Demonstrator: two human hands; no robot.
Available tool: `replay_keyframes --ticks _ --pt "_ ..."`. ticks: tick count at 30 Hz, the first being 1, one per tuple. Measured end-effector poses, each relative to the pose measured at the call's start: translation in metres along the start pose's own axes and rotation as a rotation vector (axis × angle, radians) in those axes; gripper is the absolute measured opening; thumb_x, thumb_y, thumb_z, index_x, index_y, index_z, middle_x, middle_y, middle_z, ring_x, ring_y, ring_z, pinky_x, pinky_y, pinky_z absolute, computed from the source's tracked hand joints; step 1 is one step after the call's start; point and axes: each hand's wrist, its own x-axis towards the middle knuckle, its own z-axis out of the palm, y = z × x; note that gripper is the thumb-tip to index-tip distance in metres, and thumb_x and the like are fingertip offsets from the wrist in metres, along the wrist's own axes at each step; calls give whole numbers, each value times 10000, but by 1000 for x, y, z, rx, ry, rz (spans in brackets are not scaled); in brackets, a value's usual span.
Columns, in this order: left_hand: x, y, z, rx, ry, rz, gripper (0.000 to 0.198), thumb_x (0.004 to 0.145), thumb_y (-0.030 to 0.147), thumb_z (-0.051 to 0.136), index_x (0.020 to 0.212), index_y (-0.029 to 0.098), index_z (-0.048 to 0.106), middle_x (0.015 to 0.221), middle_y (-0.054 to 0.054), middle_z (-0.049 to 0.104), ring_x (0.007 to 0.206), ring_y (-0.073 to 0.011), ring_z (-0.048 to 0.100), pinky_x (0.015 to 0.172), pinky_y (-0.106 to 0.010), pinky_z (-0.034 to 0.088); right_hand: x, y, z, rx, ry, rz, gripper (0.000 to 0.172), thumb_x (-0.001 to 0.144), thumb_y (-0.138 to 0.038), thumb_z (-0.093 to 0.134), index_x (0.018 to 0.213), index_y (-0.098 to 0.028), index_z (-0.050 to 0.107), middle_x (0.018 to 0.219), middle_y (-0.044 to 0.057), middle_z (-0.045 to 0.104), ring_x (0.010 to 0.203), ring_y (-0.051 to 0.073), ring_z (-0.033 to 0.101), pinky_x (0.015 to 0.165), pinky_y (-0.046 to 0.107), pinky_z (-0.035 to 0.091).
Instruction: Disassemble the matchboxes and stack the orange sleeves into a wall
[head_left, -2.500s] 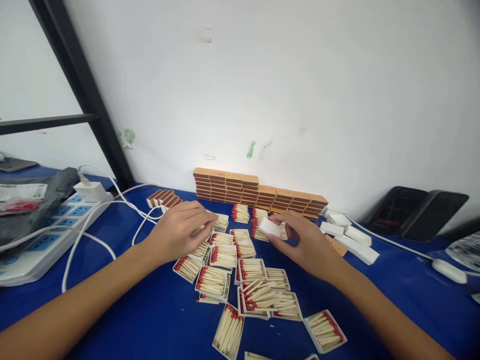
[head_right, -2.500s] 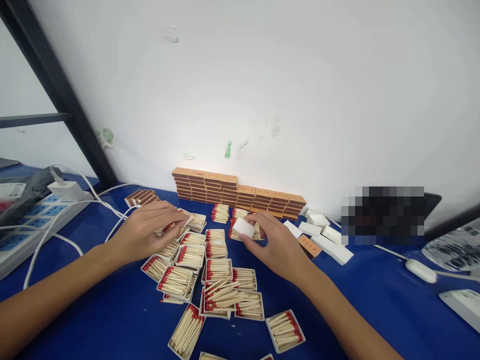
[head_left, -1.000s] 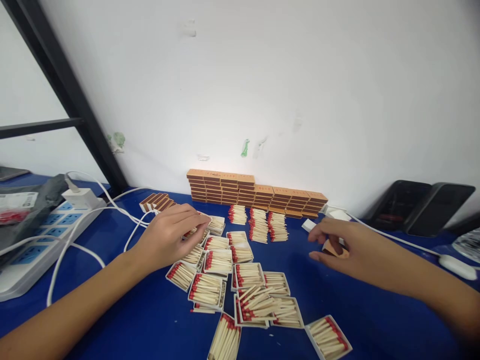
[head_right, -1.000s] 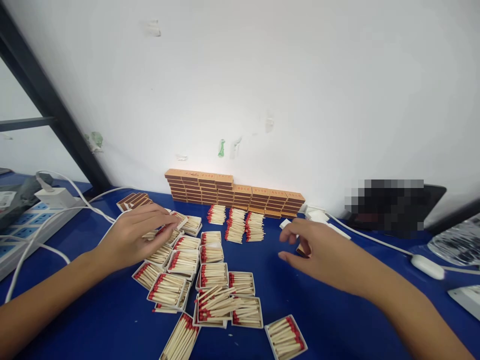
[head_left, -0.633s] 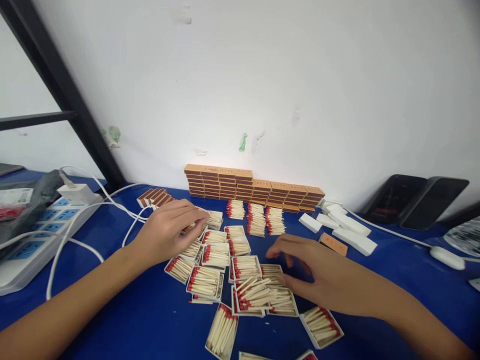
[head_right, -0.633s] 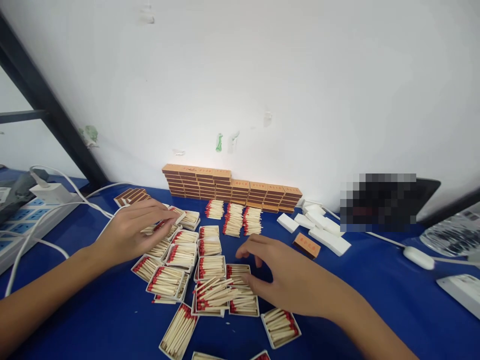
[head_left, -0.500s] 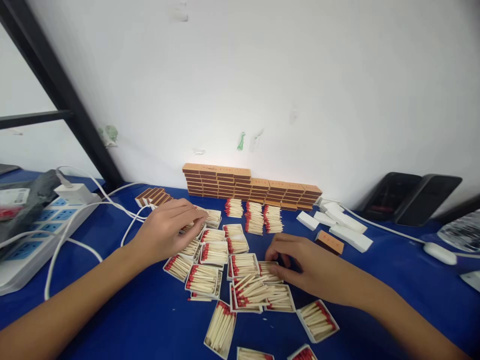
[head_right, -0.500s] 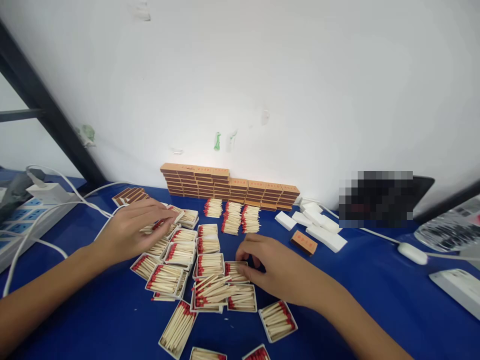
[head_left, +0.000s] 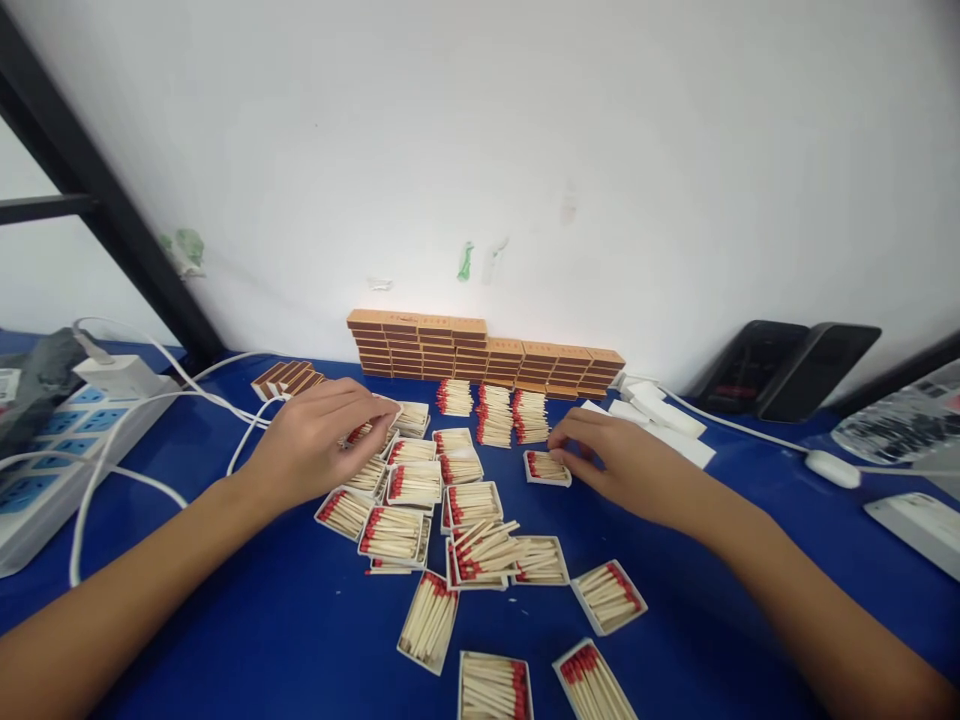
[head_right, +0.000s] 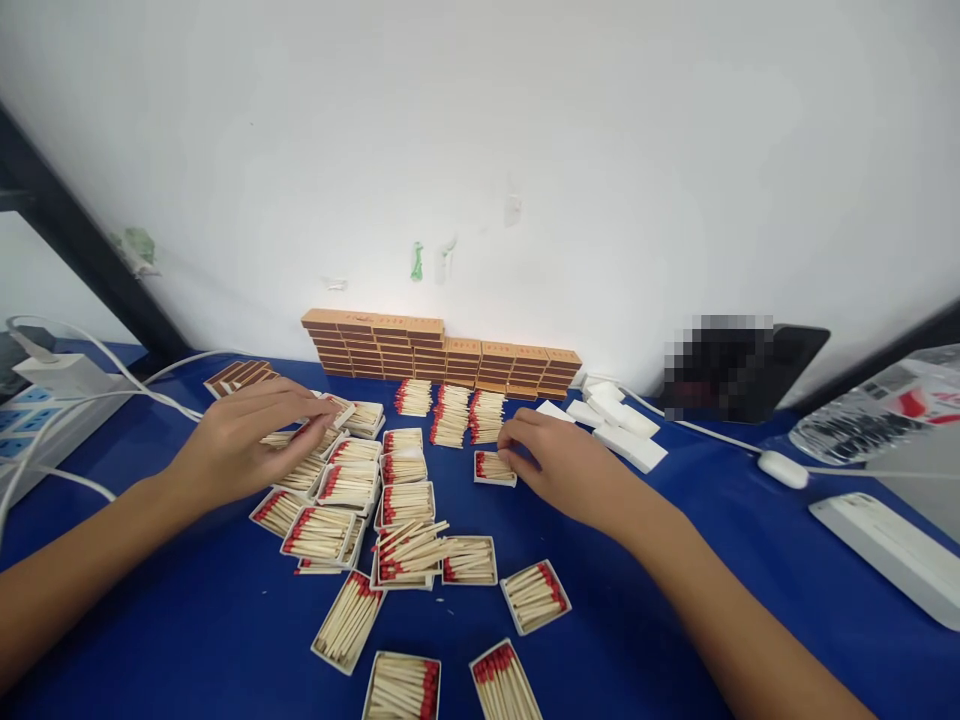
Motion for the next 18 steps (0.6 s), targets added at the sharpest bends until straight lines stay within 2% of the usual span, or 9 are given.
replay_keyframes --ticks 3,5,8,14,18 --pt "1 0 0 -4 -3 8 141 930 127 694 1053 185 733 909 -57 793 822 -199 733 716 -330 584 -3 -3 -4 34 -17 -16 264 1007 -471 599 1136 -266 706 1096 80 696 901 237 664 772 386 518" --pt "1 0 0 0 -5 6 138 932 130 689 1047 189 737 893 -52 792 812 -197 733 710 -329 582 -4 -6 -5 39 -31 -10 288 956 -500 674 1126 -271 720 1102 80 698 910 249 672 778 396 530" --pt "1 0 1 5 -3 0 129 936 141 681 1033 196 746 867 -43 788 808 -198 737 711 -330 581 -2 -7 -1 30 -32 0 223 947 -447 686 1046 -254 734 1058 80 708 903 252 678 788 404 535" --pt "2 1 0 8 -10 -6 126 937 135 678 1020 198 749 871 -46 789 803 -200 734 715 -334 576 0 -5 5 59 1 -29 265 987 -384 592 1161 -250 743 1141 98 710 995 260 672 847 418 545" --pt "2 2 -1 15 -19 3 111 948 140 668 1008 198 741 864 -45 789 808 -200 737 719 -332 577 2 -1 7 50 13 -56 247 988 -326 546 1111 -228 737 1112 103 708 951 257 664 826 409 533"
